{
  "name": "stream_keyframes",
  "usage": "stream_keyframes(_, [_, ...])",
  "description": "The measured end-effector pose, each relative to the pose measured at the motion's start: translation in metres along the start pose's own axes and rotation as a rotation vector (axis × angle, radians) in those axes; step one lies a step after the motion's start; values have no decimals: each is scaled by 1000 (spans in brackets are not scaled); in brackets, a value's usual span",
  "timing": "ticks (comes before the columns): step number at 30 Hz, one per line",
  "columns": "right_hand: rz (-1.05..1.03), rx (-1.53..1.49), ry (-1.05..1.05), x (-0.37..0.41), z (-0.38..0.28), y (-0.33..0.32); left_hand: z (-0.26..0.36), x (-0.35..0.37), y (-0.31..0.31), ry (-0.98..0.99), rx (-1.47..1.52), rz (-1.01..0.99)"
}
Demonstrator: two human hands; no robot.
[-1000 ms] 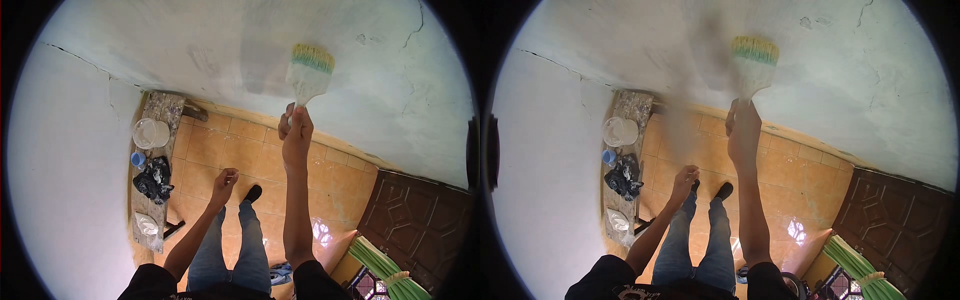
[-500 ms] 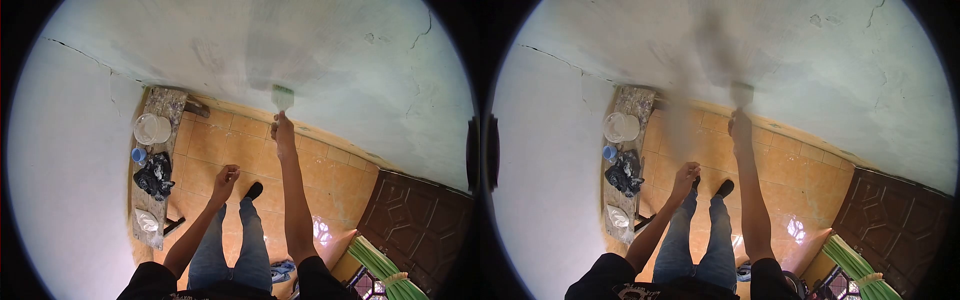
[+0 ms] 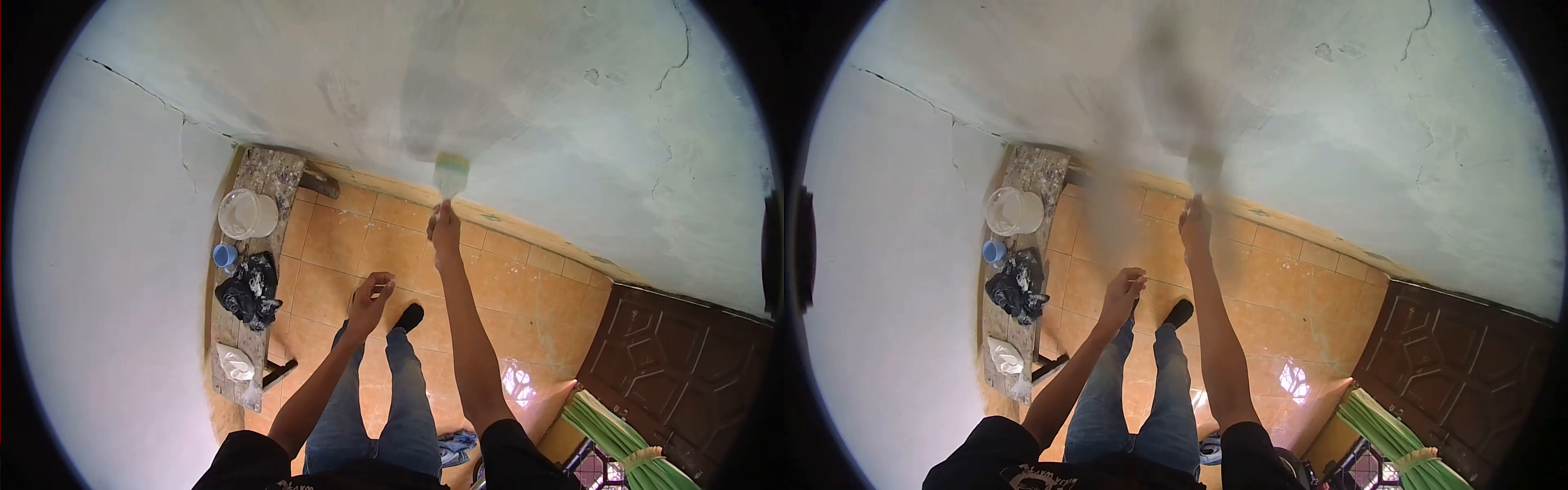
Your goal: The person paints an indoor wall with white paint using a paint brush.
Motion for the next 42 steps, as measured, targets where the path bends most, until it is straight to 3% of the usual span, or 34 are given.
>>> stream_keyframes(1, [31, -59, 211, 3, 24, -4, 0, 1, 0, 8, -1, -2])
stream_keyframes(4, [18, 36, 192, -13, 32, -12, -1, 3, -4, -22, -2, -6])
stream_keyframes(7, [-68, 36, 77, 14, -50, 8, 0, 7, -11, -10, -20, -1])
stream_keyframes(13, [-93, 95, -573, 95, -172, 39, -7, 12, -9, -35, -11, 22])
stream_keyframes(16, [-39, 158, -641, 73, -178, 33, -14, 9, -1, -12, -13, -3])
stream_keyframes(18, [-6, 308, -701, 35, -136, 15, -9, 11, 7, -16, 29, -15])
stream_keyframes(20, [11, 346, -509, 13, -84, 0, -2, 12, 12, -24, 41, -24])
stream_keyframes(22, [35, 336, -360, -28, 10, -30, 4, 13, 16, -36, 28, -33])
stream_keyframes(24, [41, 221, -132, -36, 41, -37, 5, 13, 15, -25, 29, -32])
stream_keyframes(26, [30, -3, 174, -10, 25, -28, 2, 13, 13, -18, 26, -34])
stream_keyframes(32, [-107, -42, -4, 51, -97, 10, -8, 10, 4, 17, 1, -31])
stream_keyframes(35, [-134, -41, -344, 88, -154, 26, -16, 14, 1, -1, -18, -24])
stream_keyframes(38, [-143, -18, -377, 70, -166, 22, -12, 10, 7, -12, -11, -28])
stream_keyframes(39, [-131, 50, -475, 58, -157, 18, -9, 10, 9, -5, -9, -31])
stream_keyframes(42, [-29, 214, -406, 10, -75, -9, 5, 13, 17, -15, -6, -28])
Point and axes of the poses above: each hand's wrist, its own x-axis away from the middle knuckle, its own y-axis out of the palm, z = x × y, the point moved 7 cm from there along -x, towards the middle knuckle, and after that the axes turned 3 degrees about -z, right-handed, at the moved point
